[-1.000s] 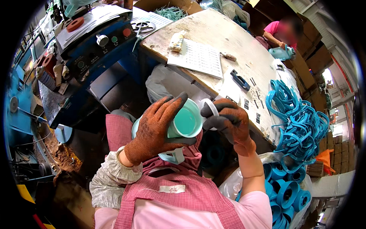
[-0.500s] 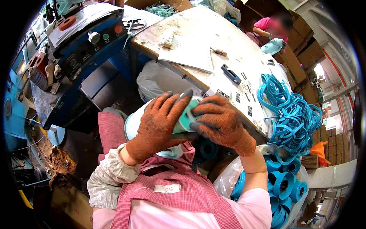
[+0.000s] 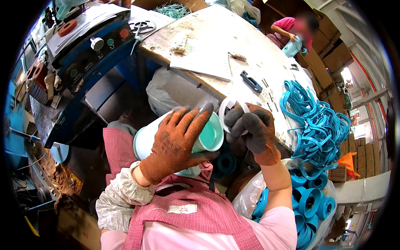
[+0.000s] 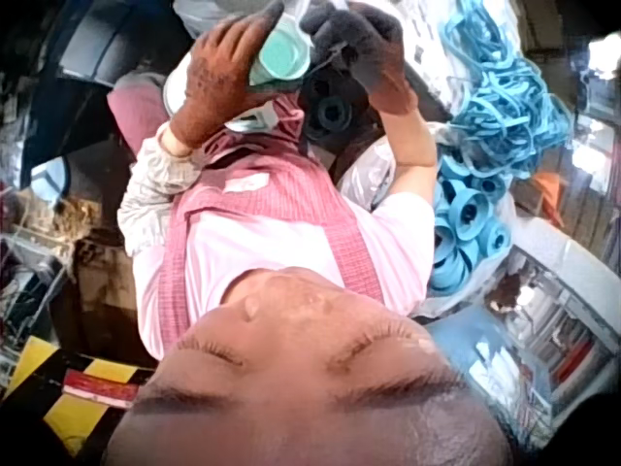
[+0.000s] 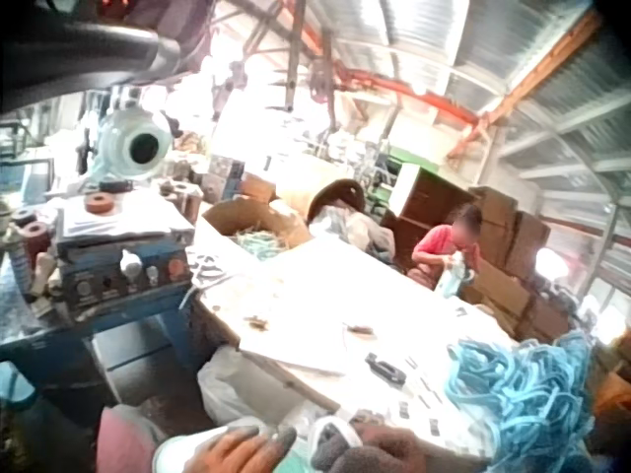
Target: The person assembles light blue plastic pitchers by attaching blue lids and handles. They wipe the pitcher bodies with a cloth, apply labels, and place the finished units on a table. The process is repeated for multiple units in a factory setting.
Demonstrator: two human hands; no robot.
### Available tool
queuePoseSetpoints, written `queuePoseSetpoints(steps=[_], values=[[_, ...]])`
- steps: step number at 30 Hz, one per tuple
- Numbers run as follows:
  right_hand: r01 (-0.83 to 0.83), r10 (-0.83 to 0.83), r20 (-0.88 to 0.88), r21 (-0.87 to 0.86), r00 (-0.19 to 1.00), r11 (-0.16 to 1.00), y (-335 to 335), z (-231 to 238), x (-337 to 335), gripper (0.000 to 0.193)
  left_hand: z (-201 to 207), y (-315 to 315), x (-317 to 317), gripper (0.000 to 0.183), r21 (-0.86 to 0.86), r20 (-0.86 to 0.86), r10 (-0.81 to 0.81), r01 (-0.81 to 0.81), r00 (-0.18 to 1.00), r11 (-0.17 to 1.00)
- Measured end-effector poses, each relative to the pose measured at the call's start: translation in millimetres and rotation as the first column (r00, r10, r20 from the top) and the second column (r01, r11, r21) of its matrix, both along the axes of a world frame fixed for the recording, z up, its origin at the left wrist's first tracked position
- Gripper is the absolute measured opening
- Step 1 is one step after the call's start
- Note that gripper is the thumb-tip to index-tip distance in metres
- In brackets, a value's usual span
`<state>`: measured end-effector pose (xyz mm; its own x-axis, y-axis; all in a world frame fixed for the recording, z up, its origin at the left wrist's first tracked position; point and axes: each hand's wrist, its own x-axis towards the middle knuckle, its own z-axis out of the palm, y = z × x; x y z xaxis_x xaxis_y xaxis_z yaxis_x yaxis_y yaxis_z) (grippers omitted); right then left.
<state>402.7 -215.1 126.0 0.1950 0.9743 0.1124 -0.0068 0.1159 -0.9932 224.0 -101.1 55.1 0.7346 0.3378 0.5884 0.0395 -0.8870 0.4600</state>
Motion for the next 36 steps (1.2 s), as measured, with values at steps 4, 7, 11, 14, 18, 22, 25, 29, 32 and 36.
queuePoseSetpoints(steps=[4, 7, 11, 14, 18, 22, 25, 29, 32, 36], values=[[-0.151, 0.052, 0.757, 0.063, 0.652, 0.986, -5, -12, 23, 0.018, 3, -4, -11, 0.090, -0.025, -0.023, -0.049, 0.049, 0.999, 0.999], [-0.170, 0.080, 0.933, -0.021, 0.350, 0.985, -8, 10, -6, 0.019, -1, -10, -15, 0.085, -0.054, -0.041, -0.063, 0.061, 0.997, 0.997], [-0.322, 0.177, 0.886, -0.033, 0.428, 0.946, -8, -4, -16, 0.021, -3, -18, -14, 0.082, -0.014, -0.024, -0.088, 0.088, 0.996, 0.996], [-0.185, 0.175, 0.543, -0.037, 0.821, 0.982, -10, -4, -7, 0.023, 0, -6, -14, 0.087, -0.072, -0.020, -0.120, 0.118, 0.993, 0.990], [-0.092, 0.101, 0.056, -0.149, 0.993, 0.985, 2, 20, -12, 0.032, -8, 3, -11, 0.098, -0.139, 0.012, -0.077, 0.078, 0.997, 0.987], [-0.092, 0.075, -0.085, -0.232, 0.994, 0.968, -1, 12, -19, 0.046, -8, 2, -9, 0.100, -0.107, -0.004, -0.078, 0.077, 0.997, 0.991], [0.053, -0.008, 0.193, -0.231, 0.981, 0.971, -4, 10, -27, 0.034, -2, -1, -8, 0.095, -0.050, -0.018, -0.095, 0.094, 0.995, 0.994], [0.039, -0.149, 0.874, 0.148, 0.463, 0.988, 2, 6, -13, 0.022, 1, 0, -11, 0.093, -0.034, -0.044, -0.105, 0.104, 0.993, 0.994], [-0.062, -0.211, 0.939, 0.236, 0.272, 0.970, 4, 14, -4, 0.016, 0, 1, -12, 0.097, -0.075, -0.048, -0.099, 0.095, 0.994, 0.993], [0.038, 0.036, 0.397, -0.175, 0.917, 0.984, -11, 3, -15, 0.014, -5, 5, -12, 0.093, -0.060, -0.001, -0.078, 0.078, 0.997, 0.995]])
